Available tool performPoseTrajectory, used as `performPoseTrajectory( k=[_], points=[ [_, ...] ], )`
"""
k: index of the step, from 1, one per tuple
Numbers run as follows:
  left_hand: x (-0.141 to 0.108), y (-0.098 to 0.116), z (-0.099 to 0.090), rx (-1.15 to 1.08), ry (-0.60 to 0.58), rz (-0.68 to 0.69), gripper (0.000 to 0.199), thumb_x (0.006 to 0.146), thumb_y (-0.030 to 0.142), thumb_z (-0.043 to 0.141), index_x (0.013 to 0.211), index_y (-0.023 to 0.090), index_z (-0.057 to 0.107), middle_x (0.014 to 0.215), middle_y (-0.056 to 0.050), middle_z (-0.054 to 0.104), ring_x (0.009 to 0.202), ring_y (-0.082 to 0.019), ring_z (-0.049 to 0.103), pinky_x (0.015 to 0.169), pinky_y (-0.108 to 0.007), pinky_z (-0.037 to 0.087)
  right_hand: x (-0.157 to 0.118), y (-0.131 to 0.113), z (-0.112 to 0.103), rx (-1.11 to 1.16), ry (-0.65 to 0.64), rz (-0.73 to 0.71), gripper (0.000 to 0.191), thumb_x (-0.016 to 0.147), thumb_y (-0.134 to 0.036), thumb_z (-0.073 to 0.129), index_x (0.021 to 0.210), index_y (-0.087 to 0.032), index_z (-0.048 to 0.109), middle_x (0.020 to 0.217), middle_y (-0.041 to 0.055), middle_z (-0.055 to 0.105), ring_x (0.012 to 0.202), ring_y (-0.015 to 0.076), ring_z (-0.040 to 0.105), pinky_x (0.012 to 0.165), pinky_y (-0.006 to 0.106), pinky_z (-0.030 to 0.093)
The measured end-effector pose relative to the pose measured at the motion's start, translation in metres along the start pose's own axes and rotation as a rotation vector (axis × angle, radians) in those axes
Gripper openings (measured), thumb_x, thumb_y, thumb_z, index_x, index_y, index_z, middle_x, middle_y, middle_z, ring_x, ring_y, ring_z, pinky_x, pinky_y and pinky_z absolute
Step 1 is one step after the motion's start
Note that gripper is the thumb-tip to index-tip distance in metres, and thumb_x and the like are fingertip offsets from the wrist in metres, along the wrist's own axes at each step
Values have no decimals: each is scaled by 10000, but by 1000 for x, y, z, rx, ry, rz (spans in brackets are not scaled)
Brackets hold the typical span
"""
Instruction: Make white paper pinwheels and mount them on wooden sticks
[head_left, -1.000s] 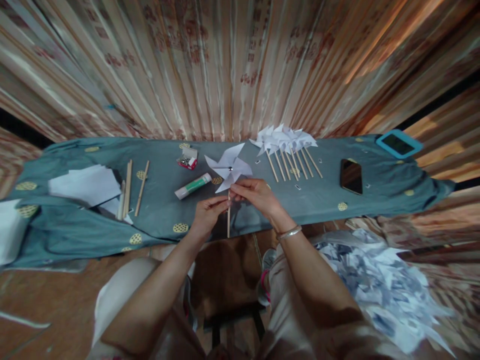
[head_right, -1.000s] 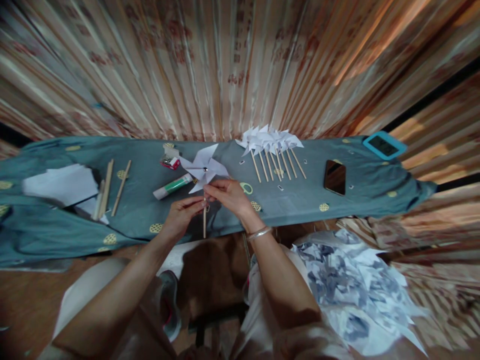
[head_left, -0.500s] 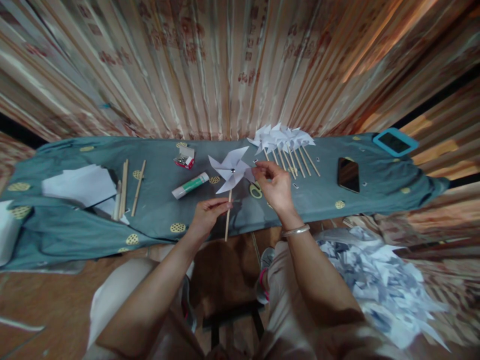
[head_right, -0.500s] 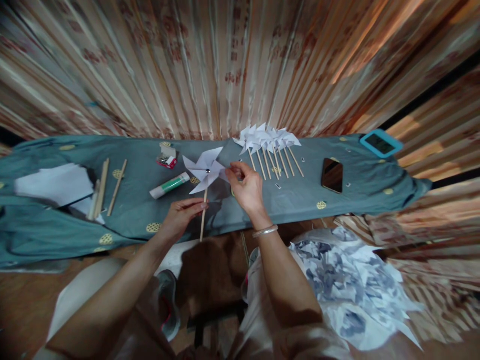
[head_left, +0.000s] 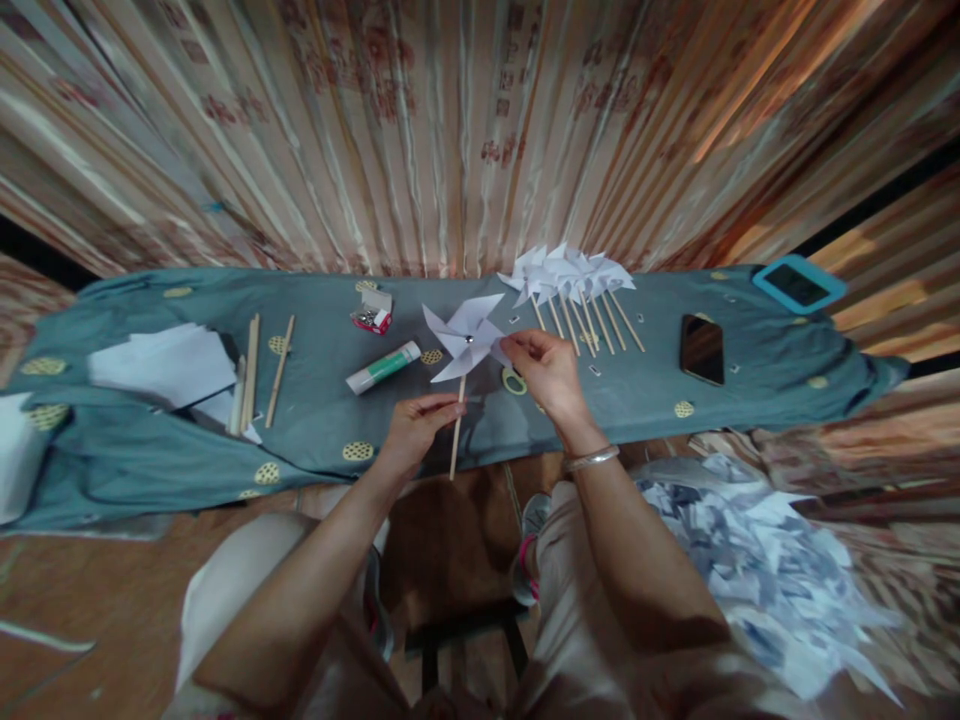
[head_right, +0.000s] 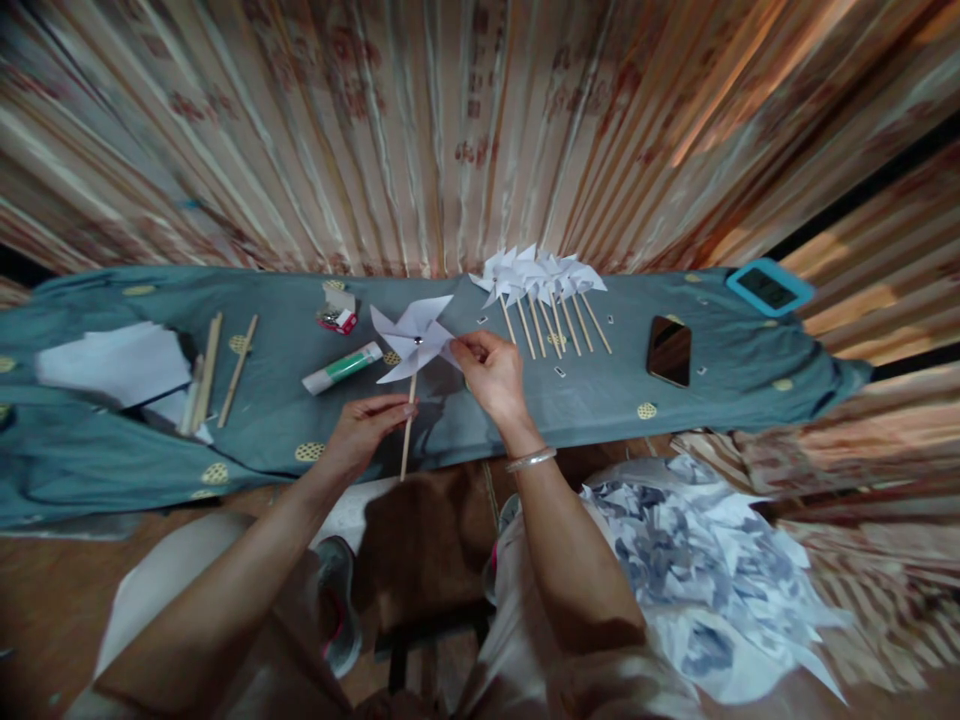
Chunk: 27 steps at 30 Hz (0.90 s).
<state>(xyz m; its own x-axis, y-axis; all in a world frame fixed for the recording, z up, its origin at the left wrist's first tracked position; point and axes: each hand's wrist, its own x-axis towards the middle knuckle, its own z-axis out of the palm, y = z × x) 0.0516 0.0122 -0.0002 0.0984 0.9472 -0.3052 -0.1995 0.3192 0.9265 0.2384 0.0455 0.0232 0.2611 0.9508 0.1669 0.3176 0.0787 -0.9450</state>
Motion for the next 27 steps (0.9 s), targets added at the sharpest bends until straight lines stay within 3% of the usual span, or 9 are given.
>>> performPoseTrajectory(
  k=[4,10,16,22,27],
  points=[
    [1,-2,-2,-18,31,9,405,399,406,939,704,178,800,703,-51,759,628,-138,615,660,-266,489,-1,0,3,31,-15,3,265,744,-430,675,722,-168,708,586,-15,621,505,105,488,510,242,345],
    [3,-4,-3,-34,52,30,404,428,389,938,729,158,798,717,-63,758,632,-140,626,676,-276,493,-3,3,8,69,-76,26,309,739,-482,696,707,-176,689,590,-13,631,529,116,541,550,248,418],
    [3,-2,-2,-46,78,34,440,396,415,945,719,157,797,733,-65,762,642,-143,625,679,-280,497,-5,-4,14,199,-140,149,391,623,-561,769,662,-188,656,591,-17,634,532,117,564,535,247,451],
    [3,-1,0,-49,95,47,488,352,462,949,705,163,793,698,-53,748,618,-133,601,648,-273,485,-7,-10,17,304,-177,236,411,520,-544,842,622,-191,657,581,-24,635,526,104,554,553,249,493],
    [4,-1,-1,-23,104,60,509,356,488,943,710,156,791,691,-57,742,624,-144,608,657,-283,490,-12,-13,21,349,-233,235,370,563,-507,838,618,-190,655,571,-18,654,535,108,576,567,248,502]
  ],
)
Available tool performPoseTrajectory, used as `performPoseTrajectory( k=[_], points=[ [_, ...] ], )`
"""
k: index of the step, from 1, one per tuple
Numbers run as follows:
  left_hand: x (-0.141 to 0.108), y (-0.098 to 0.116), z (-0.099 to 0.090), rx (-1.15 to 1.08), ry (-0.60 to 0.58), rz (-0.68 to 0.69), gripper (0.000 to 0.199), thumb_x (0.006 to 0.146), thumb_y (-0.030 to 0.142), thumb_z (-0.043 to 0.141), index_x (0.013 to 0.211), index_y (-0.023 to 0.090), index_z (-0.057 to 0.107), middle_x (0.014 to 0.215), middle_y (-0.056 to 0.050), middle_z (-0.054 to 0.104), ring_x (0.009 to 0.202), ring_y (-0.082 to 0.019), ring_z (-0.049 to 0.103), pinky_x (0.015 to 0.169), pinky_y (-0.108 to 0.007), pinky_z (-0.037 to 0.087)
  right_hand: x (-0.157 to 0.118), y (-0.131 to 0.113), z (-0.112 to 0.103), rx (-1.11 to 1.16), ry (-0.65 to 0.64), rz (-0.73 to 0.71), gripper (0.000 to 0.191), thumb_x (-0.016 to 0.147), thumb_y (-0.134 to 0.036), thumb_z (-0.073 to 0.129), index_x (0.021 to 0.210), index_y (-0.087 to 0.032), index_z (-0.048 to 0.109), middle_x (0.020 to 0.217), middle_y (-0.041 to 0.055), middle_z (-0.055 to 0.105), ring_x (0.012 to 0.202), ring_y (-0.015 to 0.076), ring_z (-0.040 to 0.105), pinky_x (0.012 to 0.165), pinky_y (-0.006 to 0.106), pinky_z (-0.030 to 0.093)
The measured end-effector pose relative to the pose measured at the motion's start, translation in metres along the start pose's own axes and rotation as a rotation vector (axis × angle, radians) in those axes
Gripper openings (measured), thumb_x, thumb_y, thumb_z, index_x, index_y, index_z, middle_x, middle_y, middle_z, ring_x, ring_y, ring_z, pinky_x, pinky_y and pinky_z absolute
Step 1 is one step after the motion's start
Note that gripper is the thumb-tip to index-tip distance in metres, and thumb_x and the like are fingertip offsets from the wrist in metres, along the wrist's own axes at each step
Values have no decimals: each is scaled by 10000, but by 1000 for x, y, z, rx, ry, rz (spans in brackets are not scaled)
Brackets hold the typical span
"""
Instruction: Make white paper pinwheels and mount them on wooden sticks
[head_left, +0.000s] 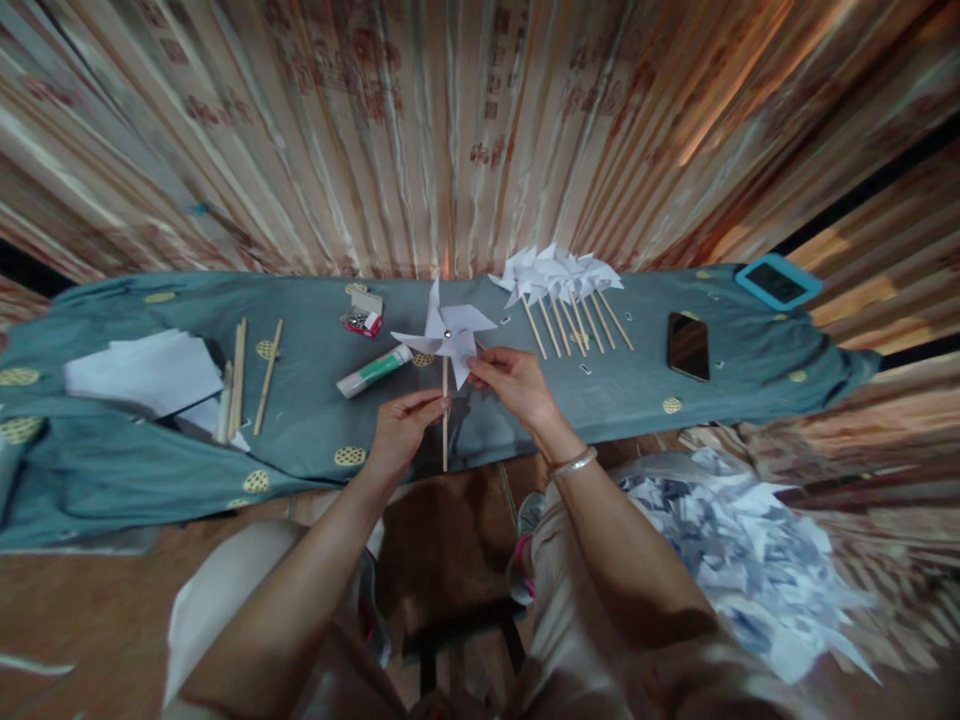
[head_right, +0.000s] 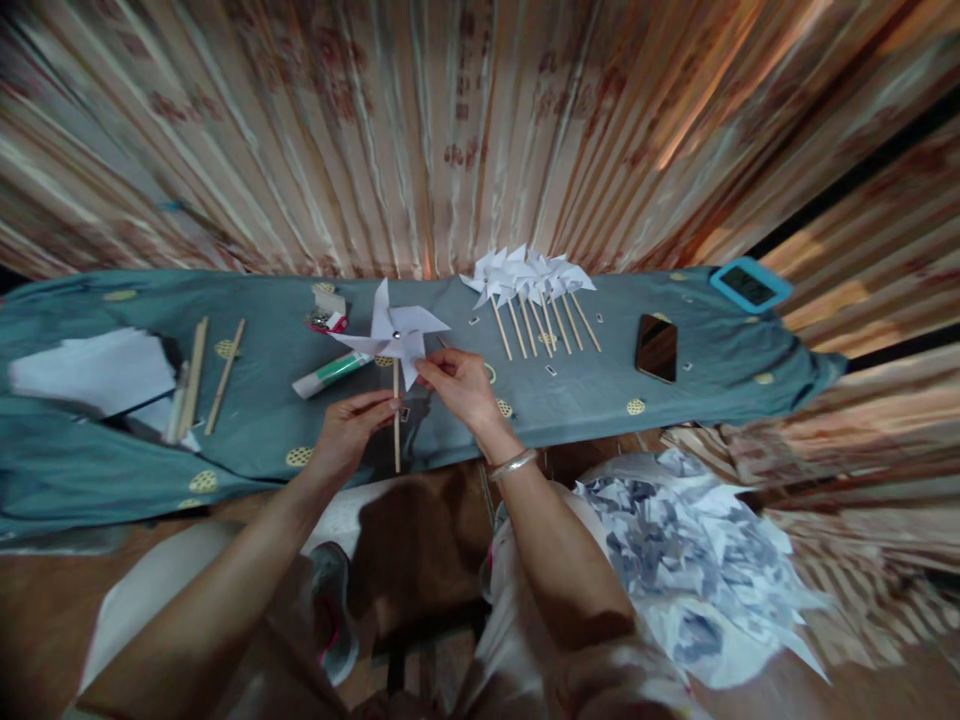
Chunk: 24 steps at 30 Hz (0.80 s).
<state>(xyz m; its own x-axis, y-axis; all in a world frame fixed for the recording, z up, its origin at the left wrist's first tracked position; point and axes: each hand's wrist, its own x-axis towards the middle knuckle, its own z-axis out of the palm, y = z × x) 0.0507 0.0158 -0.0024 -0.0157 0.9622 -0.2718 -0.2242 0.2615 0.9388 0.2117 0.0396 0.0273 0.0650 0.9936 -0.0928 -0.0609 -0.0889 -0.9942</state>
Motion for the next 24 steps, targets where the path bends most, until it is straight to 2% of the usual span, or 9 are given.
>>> performPoseTrajectory(
  k=[7,13,16,24],
  points=[
    [3,-2,0,3,19,3,495,344,454,950,705,159,786,696,-46,745,612,-133,601,649,-277,487,-6,0,10,13,-58,44,376,589,-495,848,617,-188,633,581,-30,659,535,96,576,577,236,495],
    [4,-4,5,-8,-15,18,516,366,477,949,749,165,797,747,-61,767,661,-160,648,670,-292,514,-8,2,15,-9,-118,-3,368,662,-498,807,612,-182,625,588,-35,660,528,83,569,565,217,482],
    [4,-3,8,-2,-33,30,515,377,502,944,740,167,796,769,-70,773,708,-179,664,691,-300,514,-9,2,15,-17,-120,-14,386,661,-516,798,588,-184,615,567,-36,651,530,88,572,551,214,469],
    [5,-4,11,15,-50,40,450,438,465,933,745,164,803,754,-69,764,657,-153,615,669,-286,480,-13,-4,9,-54,-119,-32,415,639,-577,791,590,-189,650,583,-25,653,545,89,573,566,221,483]
  ],
)
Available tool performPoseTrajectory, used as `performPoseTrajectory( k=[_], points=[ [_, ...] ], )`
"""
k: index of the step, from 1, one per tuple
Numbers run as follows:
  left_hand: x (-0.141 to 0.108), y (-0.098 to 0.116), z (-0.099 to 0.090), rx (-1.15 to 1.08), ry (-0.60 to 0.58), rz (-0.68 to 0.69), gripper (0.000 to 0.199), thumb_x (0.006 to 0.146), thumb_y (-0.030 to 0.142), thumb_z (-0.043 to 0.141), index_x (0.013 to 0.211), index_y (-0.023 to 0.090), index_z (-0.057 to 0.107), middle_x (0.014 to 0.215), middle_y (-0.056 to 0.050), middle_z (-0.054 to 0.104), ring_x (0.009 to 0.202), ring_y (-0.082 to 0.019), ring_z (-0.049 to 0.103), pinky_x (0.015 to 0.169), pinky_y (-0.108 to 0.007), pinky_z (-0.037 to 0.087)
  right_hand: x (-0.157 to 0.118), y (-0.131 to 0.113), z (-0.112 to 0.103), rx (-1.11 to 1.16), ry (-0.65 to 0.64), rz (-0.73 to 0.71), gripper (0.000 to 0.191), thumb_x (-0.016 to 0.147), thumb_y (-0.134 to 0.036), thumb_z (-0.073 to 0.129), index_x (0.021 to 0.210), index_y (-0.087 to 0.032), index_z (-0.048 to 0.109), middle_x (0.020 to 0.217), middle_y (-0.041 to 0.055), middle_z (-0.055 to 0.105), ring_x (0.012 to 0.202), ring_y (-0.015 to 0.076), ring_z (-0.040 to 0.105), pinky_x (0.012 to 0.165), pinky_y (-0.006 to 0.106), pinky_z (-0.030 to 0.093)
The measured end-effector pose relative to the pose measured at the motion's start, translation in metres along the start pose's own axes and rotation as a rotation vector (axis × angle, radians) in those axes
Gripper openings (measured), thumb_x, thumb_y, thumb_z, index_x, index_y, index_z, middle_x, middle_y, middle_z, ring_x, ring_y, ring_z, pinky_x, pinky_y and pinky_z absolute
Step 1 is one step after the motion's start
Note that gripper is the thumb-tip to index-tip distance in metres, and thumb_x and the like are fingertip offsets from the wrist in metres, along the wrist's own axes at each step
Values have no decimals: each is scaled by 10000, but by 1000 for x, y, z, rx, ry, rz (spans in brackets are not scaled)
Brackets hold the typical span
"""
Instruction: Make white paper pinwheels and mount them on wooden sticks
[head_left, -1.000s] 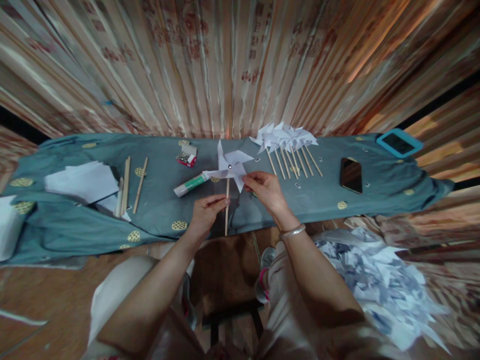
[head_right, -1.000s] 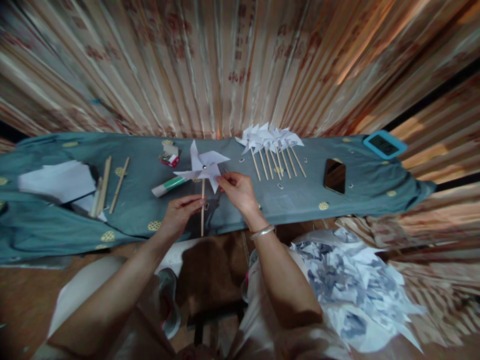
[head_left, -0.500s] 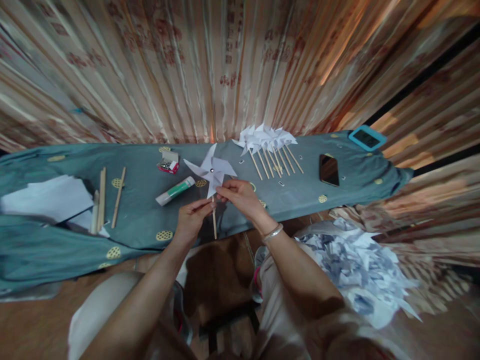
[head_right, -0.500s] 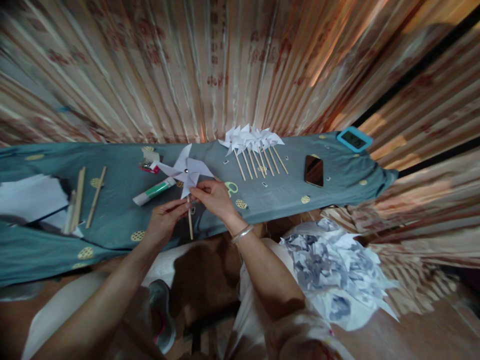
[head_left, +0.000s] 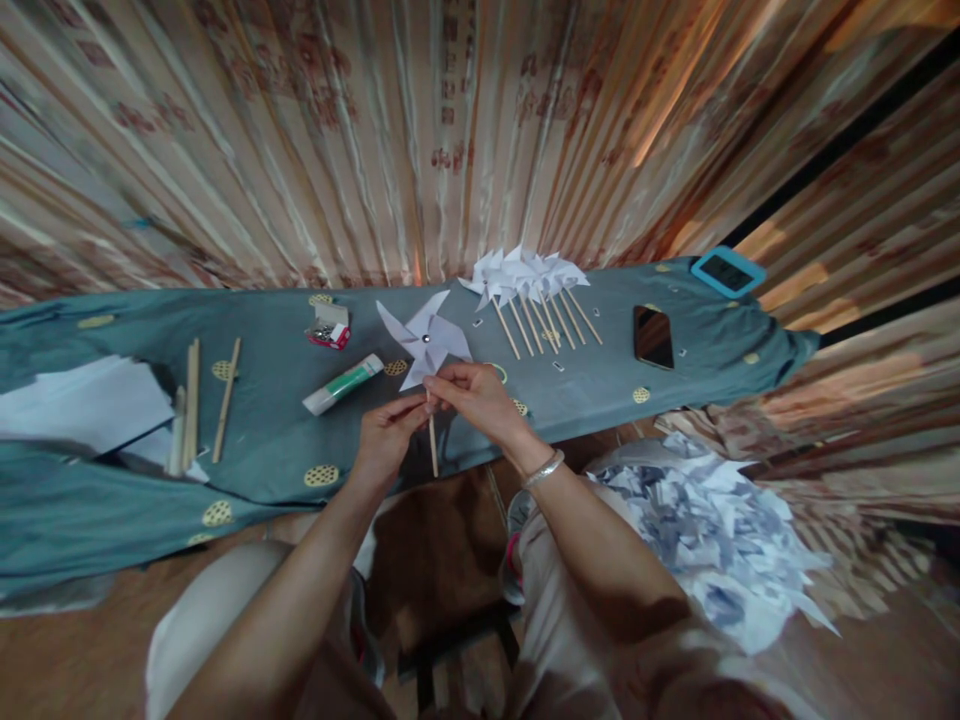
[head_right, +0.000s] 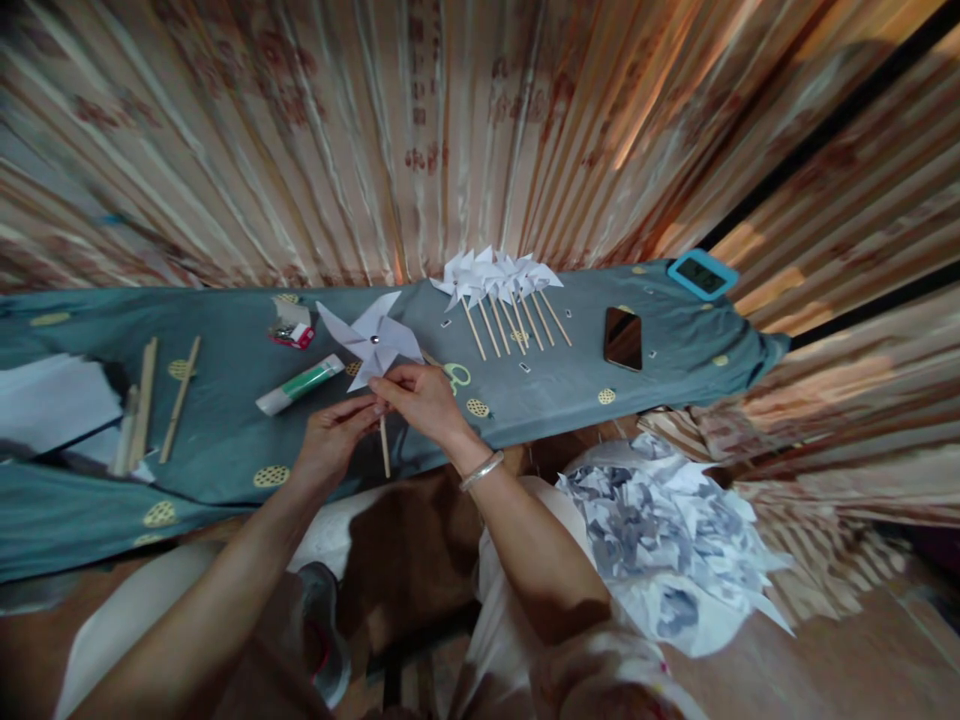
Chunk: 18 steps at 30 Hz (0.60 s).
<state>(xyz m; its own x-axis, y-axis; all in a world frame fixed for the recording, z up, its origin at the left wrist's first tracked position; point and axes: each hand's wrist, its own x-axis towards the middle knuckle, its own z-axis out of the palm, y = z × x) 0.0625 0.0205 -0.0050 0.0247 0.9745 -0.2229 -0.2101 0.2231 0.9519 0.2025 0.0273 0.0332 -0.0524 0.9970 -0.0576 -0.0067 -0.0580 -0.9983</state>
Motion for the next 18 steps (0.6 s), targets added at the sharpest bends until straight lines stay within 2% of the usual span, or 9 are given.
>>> performPoseTrajectory(
  k=[4,9,14,18],
  points=[
    [0,-1,-1,19,-18,0,434,482,459,921,777,162,808,759,-66,763,658,-145,607,674,-277,476,0,2,-5,-10,26,12,422,606,-594,798,613,-194,663,579,-21,663,521,90,557,530,220,459],
    [0,-2,-2,-7,-6,-22,475,431,479,933,756,160,801,723,-48,746,616,-125,579,652,-273,471,1,-1,-14,13,101,9,393,602,-558,793,603,-186,664,558,-8,651,502,92,531,502,224,426],
    [-2,-3,-4,-17,-12,-34,461,438,474,930,758,166,804,718,-47,748,623,-125,586,653,-269,475,1,-13,-32,8,283,-95,358,643,-527,771,608,-189,659,569,-1,650,487,80,478,476,221,369],
    [-6,-3,-4,-4,-16,-33,410,469,454,915,751,176,805,748,-50,760,652,-138,602,669,-273,481,2,-14,-43,5,348,-150,320,663,-480,763,571,-200,638,558,-3,630,481,78,440,474,225,352]
  ],
)
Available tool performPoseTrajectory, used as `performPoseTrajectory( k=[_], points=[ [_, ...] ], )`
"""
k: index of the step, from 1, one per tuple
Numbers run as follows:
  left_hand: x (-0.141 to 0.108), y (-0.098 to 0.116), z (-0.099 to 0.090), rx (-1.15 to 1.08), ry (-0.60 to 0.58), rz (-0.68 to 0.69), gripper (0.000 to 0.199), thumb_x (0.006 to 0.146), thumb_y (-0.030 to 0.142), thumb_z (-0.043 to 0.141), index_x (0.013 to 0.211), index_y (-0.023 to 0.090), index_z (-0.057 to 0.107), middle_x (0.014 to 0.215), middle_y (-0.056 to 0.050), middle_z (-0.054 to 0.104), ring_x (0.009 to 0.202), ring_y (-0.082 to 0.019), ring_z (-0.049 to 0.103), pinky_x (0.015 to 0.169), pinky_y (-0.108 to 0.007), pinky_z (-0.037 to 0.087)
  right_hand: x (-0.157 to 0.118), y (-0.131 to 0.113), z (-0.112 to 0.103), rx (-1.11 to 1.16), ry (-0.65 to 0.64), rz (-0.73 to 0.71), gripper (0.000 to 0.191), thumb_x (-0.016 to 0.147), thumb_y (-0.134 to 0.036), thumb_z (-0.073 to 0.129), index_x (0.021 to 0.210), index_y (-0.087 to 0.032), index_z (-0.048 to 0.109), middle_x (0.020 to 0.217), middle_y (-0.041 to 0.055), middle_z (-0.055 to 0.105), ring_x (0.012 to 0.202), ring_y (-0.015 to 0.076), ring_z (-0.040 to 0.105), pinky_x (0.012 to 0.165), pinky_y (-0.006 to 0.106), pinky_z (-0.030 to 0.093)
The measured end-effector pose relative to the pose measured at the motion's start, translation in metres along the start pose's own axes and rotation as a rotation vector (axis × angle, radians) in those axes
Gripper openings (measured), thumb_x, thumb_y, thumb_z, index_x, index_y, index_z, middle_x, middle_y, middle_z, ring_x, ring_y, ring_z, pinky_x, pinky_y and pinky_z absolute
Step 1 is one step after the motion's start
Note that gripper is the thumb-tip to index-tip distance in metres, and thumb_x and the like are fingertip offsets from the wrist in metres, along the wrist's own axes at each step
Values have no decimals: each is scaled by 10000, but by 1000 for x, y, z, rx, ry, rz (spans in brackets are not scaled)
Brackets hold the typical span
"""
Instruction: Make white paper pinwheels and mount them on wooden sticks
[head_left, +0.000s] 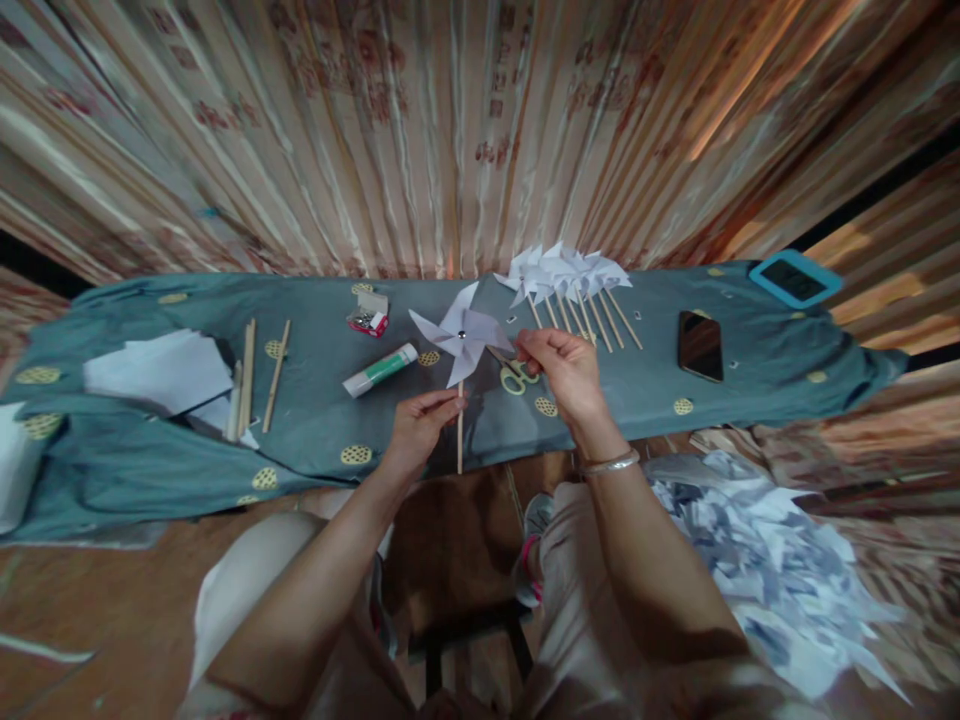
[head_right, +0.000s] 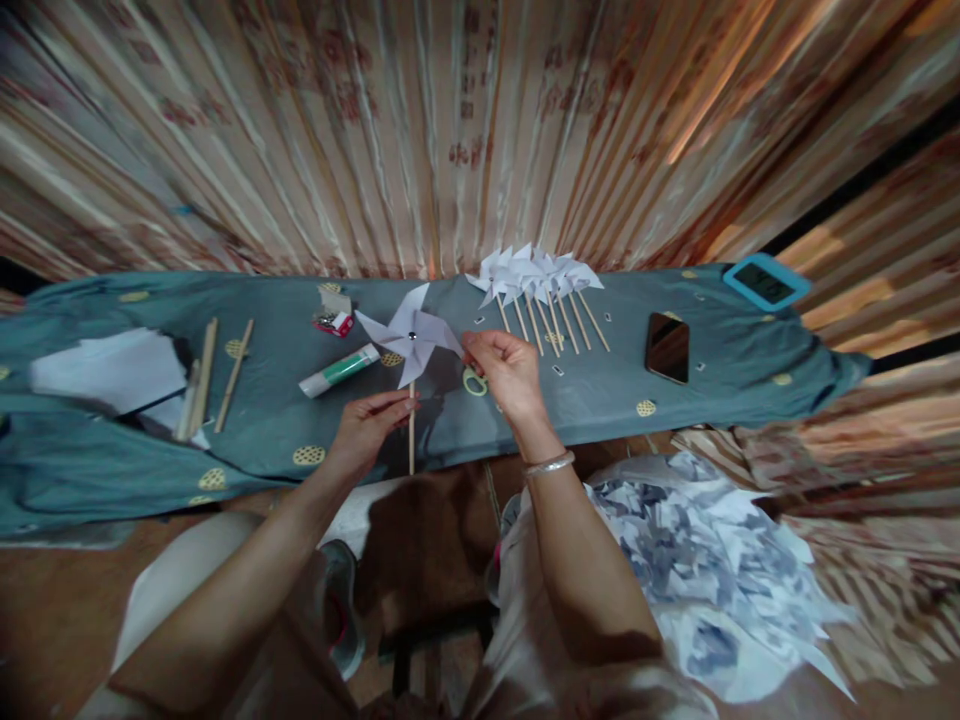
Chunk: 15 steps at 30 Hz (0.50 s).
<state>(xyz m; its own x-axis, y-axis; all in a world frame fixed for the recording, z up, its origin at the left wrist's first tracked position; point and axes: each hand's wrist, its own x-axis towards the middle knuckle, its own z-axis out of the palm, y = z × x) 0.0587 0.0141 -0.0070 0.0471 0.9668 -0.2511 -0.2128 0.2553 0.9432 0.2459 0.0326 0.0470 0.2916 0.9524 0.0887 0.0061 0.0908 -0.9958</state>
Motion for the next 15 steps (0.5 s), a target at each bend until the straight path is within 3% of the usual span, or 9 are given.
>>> performPoseTrajectory(
  k=[3,7,15],
  points=[
    [-2,0,0,-8,-3,-22,377,474,425,909,739,178,804,732,-47,757,661,-146,615,682,-279,491,3,5,-3,1,82,-36,268,680,-459,753,651,-202,681,595,3,648,519,95,484,505,233,383],
    [-5,-1,1,1,-25,-46,327,490,387,896,725,180,801,732,-49,762,671,-160,637,701,-293,510,8,13,-3,-51,173,-158,289,687,-457,751,813,-199,711,756,29,706,706,149,612,641,270,476],
    [-9,-1,4,28,-82,-68,322,451,389,901,684,191,798,676,-42,755,627,-161,621,666,-293,511,12,16,3,-93,93,-106,214,701,-386,720,788,-190,727,736,30,711,660,143,609,654,301,489]
  ],
)
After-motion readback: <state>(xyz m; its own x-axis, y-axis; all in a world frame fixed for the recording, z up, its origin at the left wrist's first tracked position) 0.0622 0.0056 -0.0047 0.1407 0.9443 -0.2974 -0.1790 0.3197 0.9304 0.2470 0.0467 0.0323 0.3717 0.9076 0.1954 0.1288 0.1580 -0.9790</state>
